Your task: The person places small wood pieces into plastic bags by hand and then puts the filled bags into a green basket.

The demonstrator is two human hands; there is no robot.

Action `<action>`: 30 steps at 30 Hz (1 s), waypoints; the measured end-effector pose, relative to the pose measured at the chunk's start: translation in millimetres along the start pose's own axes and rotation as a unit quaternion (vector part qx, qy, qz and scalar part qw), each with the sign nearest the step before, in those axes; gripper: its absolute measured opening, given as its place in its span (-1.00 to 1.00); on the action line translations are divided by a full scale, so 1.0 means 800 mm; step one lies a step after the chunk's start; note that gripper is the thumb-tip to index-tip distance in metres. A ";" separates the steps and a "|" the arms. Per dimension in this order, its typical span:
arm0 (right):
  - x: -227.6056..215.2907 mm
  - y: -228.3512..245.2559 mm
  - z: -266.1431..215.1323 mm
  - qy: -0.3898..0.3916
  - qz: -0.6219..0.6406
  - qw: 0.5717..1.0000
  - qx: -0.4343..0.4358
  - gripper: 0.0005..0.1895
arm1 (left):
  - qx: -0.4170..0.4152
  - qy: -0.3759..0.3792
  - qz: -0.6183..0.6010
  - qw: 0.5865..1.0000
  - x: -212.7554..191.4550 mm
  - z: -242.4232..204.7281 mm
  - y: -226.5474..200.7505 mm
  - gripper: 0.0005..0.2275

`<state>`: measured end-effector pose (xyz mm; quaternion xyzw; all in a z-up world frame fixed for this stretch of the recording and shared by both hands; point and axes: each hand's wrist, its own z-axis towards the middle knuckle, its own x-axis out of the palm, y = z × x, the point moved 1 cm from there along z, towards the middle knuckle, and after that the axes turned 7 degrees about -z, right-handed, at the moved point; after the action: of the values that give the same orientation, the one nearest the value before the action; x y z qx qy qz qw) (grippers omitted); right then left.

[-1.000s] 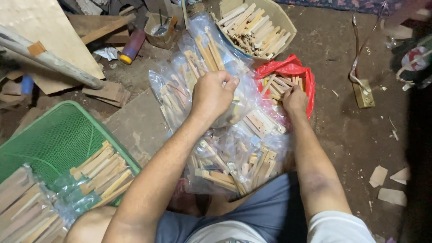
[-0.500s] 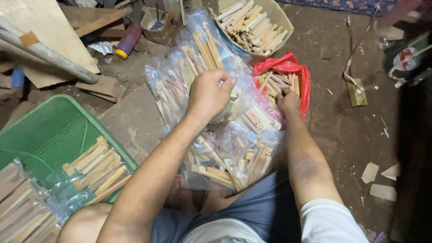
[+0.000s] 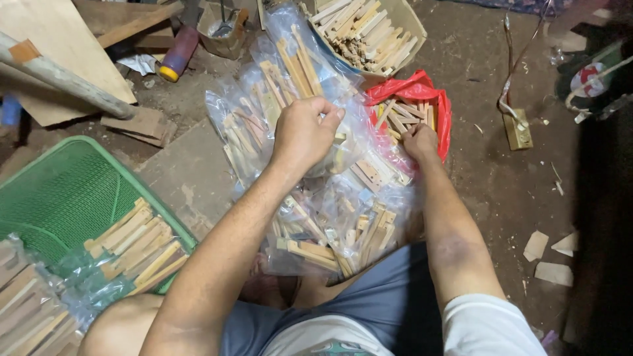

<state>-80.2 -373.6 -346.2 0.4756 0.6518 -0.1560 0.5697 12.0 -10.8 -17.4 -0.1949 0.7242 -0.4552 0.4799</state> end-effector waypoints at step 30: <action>-0.461 0.252 -0.450 -0.024 0.079 0.923 -0.375 -0.92 | 0.059 -0.016 -0.037 0.997 -0.011 -0.011 0.008 -0.83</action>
<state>-170.9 -168.1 159.1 0.2729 0.6091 0.1342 0.7325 9.4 3.3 -17.3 -0.2008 0.6807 -0.5113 0.4847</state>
